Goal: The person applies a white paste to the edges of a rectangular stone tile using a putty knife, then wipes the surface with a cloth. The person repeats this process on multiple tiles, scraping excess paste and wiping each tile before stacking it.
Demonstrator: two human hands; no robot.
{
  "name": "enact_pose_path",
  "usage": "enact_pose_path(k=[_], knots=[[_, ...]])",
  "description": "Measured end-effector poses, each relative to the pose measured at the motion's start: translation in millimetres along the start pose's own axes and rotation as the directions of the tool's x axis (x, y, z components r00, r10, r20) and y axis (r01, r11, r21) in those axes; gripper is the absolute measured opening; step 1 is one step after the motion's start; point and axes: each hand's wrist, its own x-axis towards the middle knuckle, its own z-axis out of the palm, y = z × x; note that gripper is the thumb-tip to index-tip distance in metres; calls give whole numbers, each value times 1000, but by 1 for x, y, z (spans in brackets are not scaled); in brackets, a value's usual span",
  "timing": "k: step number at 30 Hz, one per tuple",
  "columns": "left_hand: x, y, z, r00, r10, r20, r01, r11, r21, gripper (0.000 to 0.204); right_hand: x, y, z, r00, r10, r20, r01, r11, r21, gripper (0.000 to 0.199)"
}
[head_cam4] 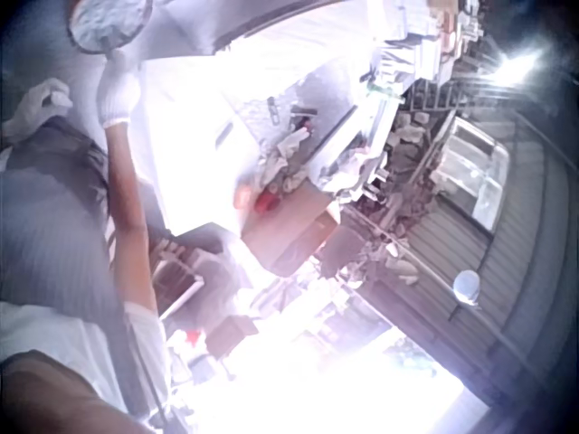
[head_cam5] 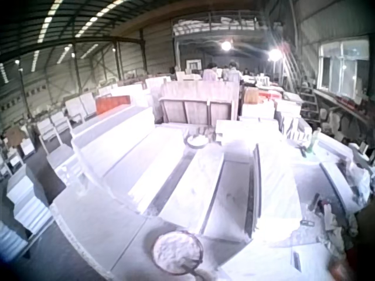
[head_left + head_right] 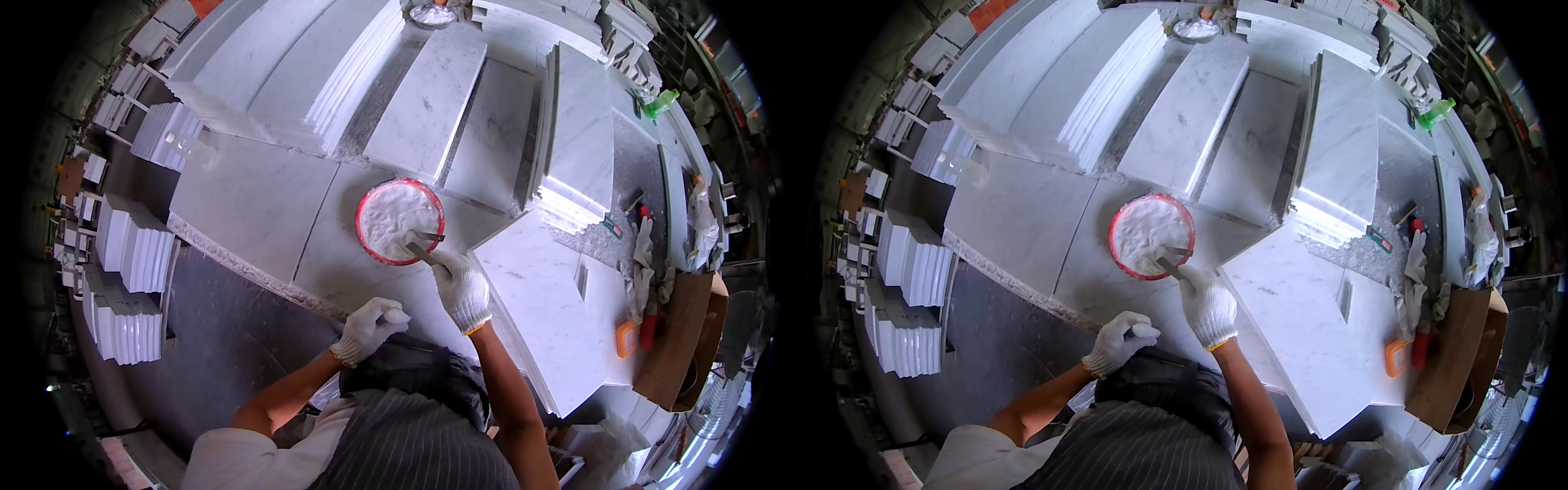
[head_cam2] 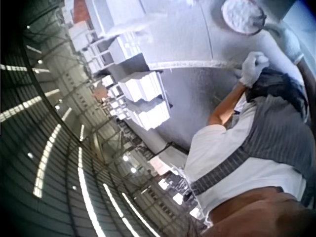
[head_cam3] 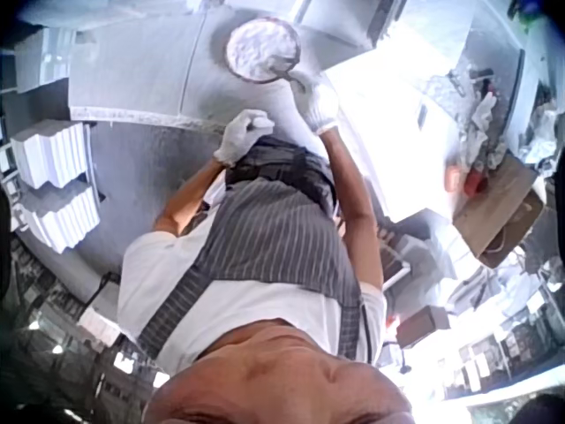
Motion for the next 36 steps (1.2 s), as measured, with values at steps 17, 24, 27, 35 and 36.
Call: enact_pose_path(k=[17,24,27,35,36], knots=[[13,-5,-13,999,2,-39,-4,999,-48,32,2,10,22,970,220,105,-236,954,186,22],[13,0,-10,998,61,14,-58,987,-149,28,-5,13,12,970,231,77,-243,902,358,25],[15,6,-8,991,133,-7,-132,976,-173,34,-14,-5,-14,884,414,219,-461,686,563,28],[46,58,16,948,291,126,-260,942,-212,23,-112,0,-114,759,634,149,-501,422,756,30],[47,64,23,956,250,155,-205,944,-258,21,-131,8,-120,733,671,116,-463,368,806,32]])
